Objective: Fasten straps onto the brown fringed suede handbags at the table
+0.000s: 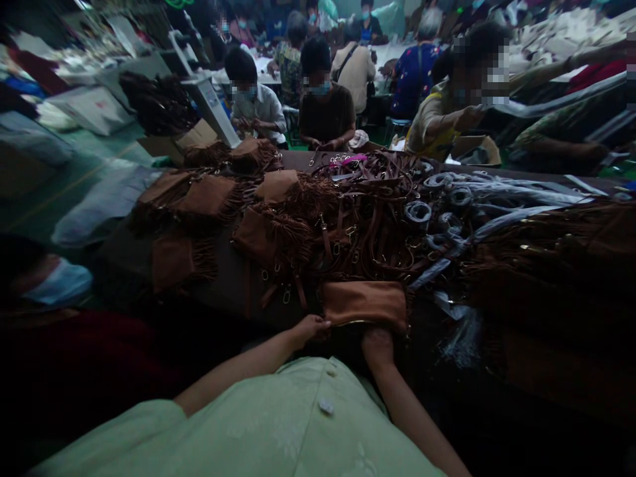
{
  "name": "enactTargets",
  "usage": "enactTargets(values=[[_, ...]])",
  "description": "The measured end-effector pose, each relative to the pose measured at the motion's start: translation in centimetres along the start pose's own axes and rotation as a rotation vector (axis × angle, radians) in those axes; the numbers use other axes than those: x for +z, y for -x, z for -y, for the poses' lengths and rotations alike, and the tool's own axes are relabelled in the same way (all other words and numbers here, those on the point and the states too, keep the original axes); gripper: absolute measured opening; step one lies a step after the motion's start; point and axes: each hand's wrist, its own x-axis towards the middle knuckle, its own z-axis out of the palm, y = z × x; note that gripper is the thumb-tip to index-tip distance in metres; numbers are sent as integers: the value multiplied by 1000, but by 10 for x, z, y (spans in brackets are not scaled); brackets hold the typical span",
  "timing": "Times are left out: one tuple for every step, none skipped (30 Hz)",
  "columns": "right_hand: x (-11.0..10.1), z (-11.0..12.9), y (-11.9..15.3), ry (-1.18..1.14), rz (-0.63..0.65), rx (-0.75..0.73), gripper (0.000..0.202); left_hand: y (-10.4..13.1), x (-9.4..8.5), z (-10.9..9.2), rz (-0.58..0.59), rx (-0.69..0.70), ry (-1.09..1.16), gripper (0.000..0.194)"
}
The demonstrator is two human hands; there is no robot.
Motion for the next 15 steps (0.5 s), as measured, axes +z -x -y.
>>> enactTargets(values=[[-2, 8, 5, -44, -8, 0, 34, 1, 0, -2, 10, 2, 32, 47], [-4, 17, 9, -124, -3, -2, 35, 1, -1, -3, 6, -7, 52, 45], [-4, 27, 10, -221, 23, -2, 37, 2, -1, -4, 0, -27, 69, 43], [-4, 35, 10, -317, 79, 5, 39, 3, -2, -4, -4, -52, 90, 40], [-2, 42, 8, -411, 163, 23, 41, 4, -2, -4, -5, -78, 117, 38], [2, 48, 5, -499, 250, 57, 43, 5, -1, -3, -8, -100, 152, 36], [7, 51, 2, -580, 322, 98, 44, 5, -1, -2, -11, -116, 191, 34], [12, 54, -1, -656, 373, 125, 44, 6, 0, -1, -13, -125, 228, 33], [17, 55, -3, -722, 399, 133, 42, 7, 0, 0, -18, -131, 256, 32], [21, 55, -4, -768, 404, 129, 41, 8, 1, 2, -31, -131, 269, 32], [24, 55, -4, -789, 400, 124, 41, 8, 2, 3, -47, -127, 270, 32], [25, 55, -3, -783, 397, 122, 41, 9, 3, 4, -65, -116, 265, 31], [24, 56, -2, -757, 400, 123, 41, 8, 4, 4, -82, -100, 255, 31], [22, 56, 0, -713, 405, 124, 41, 8, 5, 5, -100, -83, 244, 31], [19, 57, 1, -654, 414, 129, 41, 7, 5, 6, -112, -66, 234, 32]])
